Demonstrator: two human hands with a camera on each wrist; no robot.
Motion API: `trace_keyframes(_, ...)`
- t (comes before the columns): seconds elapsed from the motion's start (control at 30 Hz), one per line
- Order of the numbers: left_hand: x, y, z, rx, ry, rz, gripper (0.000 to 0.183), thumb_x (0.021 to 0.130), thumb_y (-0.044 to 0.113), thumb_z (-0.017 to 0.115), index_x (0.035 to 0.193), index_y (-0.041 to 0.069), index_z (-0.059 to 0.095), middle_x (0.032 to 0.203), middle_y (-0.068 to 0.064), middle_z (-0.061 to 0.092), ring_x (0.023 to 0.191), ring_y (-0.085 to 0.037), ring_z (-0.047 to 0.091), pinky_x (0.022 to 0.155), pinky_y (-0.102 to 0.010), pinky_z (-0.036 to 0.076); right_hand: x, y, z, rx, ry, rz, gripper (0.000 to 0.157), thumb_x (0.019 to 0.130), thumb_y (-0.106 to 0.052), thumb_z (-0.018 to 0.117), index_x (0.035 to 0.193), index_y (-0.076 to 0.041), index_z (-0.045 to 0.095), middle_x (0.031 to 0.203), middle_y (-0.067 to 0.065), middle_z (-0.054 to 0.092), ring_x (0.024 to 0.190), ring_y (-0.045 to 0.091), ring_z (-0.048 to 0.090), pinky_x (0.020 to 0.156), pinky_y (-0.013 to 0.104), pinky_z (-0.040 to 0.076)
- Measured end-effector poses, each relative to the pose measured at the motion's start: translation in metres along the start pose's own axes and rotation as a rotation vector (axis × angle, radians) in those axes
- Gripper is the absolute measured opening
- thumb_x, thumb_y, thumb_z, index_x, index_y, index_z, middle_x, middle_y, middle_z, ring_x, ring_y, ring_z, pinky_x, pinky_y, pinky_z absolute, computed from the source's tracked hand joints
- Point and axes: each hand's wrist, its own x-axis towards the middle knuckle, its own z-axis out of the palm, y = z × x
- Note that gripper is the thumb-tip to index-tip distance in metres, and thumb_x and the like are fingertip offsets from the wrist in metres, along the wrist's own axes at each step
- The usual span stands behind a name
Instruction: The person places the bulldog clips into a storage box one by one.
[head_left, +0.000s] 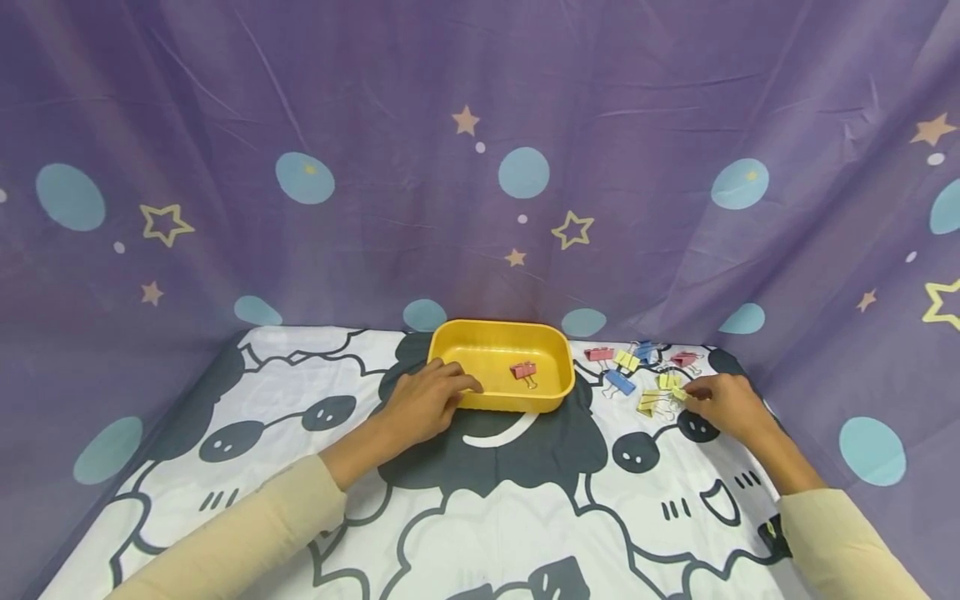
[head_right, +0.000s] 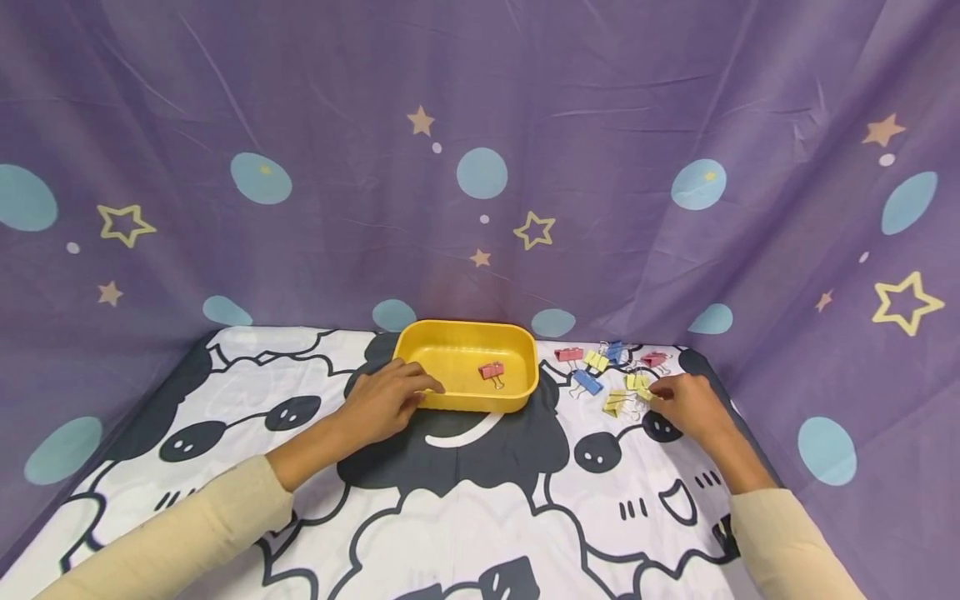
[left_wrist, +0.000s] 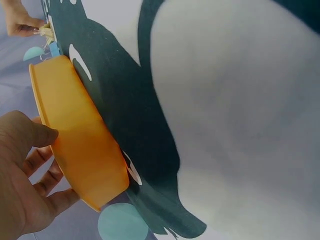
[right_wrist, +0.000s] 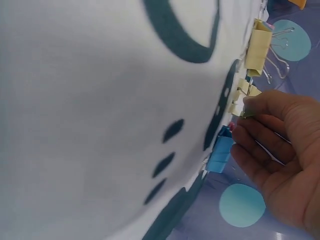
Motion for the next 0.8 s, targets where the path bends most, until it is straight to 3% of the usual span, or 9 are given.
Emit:
trace_keyframes(0.33,0.0,-0.003,0.001,0.0,0.024,0.013,0.034,0.102,0.009,0.079,0.122,0.035,0.084,0.117,0.008,0.078,0.101,-0.018,0.063,0.062,-0.038,0.048,0.005,-0.011,-0.012,0.002,0.072,-0.044,0.027,0.094,-0.012,0.083,0.115,0.003,0.086,0.101,0.021,0.086,0.095,0.042,0.083,0.084,0.057,0.065)
trace_keyframes(0.63,0.002,-0.001,-0.001,-0.02,-0.004,-0.005,0.035,0.104,0.009,0.078,0.124,0.036,0.084,0.118,0.008,0.078,0.102,-0.017,0.061,0.067,-0.041,0.051,0.014,-0.023,-0.019,-0.005,0.13,-0.109,0.026,0.092,-0.013,0.083,0.114,0.002,0.087,0.1,0.021,0.086,0.092,0.041,0.083,0.077,0.046,0.063)
trace_keyframes(0.8,0.002,-0.001,-0.001,-0.03,-0.008,-0.018,0.035,0.103,0.008,0.077,0.124,0.036,0.084,0.118,0.008,0.078,0.103,-0.017,0.061,0.069,-0.043,0.052,0.019,-0.031,-0.024,0.011,0.139,-0.089,0.029,0.094,-0.012,0.082,0.119,0.003,0.085,0.108,0.024,0.085,0.099,0.045,0.083,0.08,0.052,0.066)
